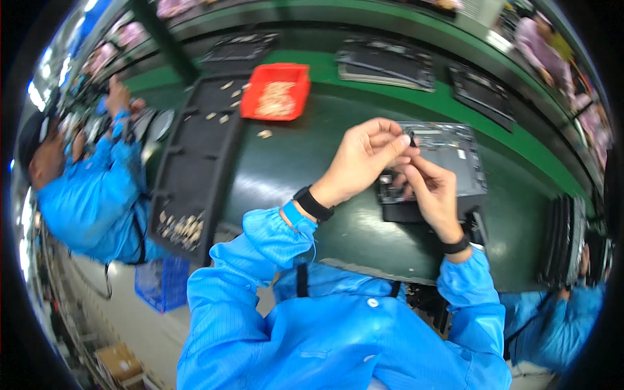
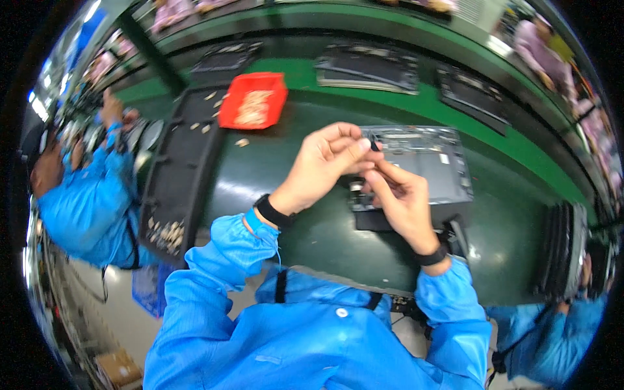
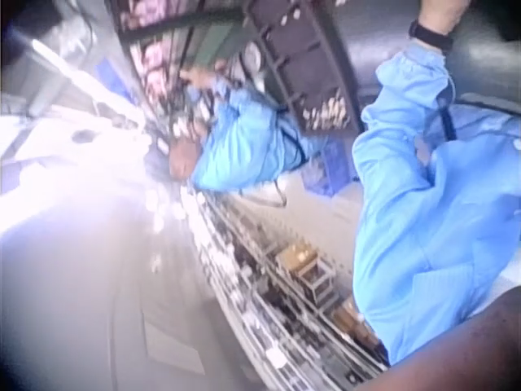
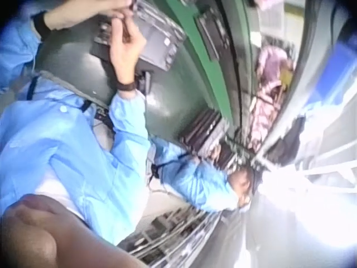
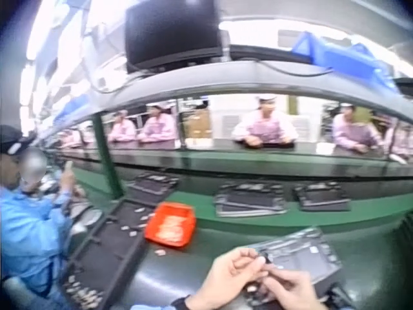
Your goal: The person assembles internal electronic boards and connects cables and connectors inside a tablet by hand on a factory production line.
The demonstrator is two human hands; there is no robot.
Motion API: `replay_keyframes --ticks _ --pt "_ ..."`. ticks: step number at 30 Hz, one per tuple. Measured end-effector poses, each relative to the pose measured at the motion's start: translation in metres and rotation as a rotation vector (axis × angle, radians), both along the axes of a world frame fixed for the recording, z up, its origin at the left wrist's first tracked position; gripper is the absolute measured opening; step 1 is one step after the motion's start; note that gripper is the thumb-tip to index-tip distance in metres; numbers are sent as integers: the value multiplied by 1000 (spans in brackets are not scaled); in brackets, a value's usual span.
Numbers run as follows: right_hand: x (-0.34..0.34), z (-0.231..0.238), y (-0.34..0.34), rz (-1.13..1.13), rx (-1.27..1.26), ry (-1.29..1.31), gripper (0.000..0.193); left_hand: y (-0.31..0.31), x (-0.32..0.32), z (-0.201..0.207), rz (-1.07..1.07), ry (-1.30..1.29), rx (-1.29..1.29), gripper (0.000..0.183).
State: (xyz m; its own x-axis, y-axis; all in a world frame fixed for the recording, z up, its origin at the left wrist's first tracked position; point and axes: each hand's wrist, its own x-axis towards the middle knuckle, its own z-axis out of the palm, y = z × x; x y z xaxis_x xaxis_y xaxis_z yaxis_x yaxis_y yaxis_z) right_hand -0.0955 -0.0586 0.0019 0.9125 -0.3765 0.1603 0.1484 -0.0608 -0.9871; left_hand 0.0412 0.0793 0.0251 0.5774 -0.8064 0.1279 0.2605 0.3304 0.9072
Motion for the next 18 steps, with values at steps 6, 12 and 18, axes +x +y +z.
replay_keyframes --ticks 6,12,18 --pt "2 -18 -25 -274 73 -227 22 -52 -16 -17 -56 -57 36 19" --pt "-6 -19 -40 -286 154 -266 22 -42 -19 -12 -291 -21 256 25" --pt "-7 -1 -38 -291 -64 -139 27 -33 2 -6 420 -1112 5 26"
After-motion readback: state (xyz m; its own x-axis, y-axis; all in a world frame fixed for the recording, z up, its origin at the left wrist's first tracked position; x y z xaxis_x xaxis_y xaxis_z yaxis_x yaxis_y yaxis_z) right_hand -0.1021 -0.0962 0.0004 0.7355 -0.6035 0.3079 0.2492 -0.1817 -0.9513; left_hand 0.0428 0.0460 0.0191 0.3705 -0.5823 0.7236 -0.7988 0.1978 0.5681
